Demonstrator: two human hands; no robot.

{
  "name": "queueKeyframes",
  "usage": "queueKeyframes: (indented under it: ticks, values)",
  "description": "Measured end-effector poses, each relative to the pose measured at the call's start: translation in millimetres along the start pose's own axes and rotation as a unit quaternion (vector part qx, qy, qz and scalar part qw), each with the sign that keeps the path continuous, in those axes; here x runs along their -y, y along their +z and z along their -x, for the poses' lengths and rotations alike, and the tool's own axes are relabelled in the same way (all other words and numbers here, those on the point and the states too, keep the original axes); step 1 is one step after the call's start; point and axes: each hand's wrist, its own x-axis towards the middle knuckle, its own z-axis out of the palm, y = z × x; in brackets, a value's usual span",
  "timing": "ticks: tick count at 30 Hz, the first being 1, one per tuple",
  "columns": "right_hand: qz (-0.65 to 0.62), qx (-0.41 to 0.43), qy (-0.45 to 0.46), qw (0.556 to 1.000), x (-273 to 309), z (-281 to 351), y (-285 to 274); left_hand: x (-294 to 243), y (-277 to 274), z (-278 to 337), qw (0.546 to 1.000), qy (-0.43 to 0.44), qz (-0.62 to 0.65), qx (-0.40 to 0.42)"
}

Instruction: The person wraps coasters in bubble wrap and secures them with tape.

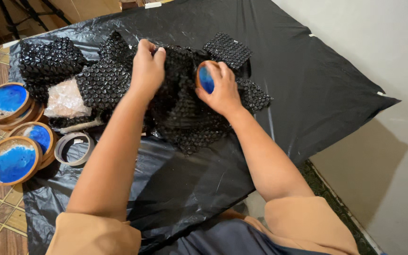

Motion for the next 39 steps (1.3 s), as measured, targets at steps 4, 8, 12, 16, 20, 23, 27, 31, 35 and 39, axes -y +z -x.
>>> queueKeyframes:
  ticks: [4, 8, 12, 16, 20, 23, 27, 31, 35, 39]
  values:
    - [0.0, -0.123, -0.018, 0.992, -6, -3, -8, -18, -7, 9, 0.974, -0.093, 0.207, 0.006]
    - [-0.087, -0.15, -0.076, 0.982, 22, -1, -34, -37, -15, 17, 0.969, 0.006, 0.245, 0.028]
    - [0.045, 0.037, -0.115, 0.992, 21, 6, -15, -33, -11, 14, 0.951, 0.125, 0.282, 0.001]
    - [0.063, 0.111, -0.116, 0.985, 11, 7, -13, -40, -40, 13, 0.952, 0.226, 0.188, -0.083]
    - [0.071, 0.183, -0.009, 0.981, -3, 0, -6, -65, -79, 33, 0.925, 0.26, 0.263, -0.087]
    - [0.102, 0.131, 0.008, 0.986, -2, 3, -3, -77, -108, 52, 0.92, 0.28, 0.257, -0.092]
    - [0.163, 0.098, 0.06, 0.98, -11, 0, 5, -77, -147, 91, 0.934, 0.152, 0.314, -0.073]
    - [-0.501, -0.043, 0.344, 0.793, -35, -1, 21, -31, -165, 133, 0.972, 0.154, 0.171, -0.043]
    - [0.177, 0.095, 0.013, 0.98, -31, 5, 16, 28, -168, 187, 0.938, -0.115, 0.321, -0.061]
    - [0.164, 0.091, 0.015, 0.982, -41, 6, 26, -4, -216, 219, 0.978, 0.046, 0.134, -0.151]
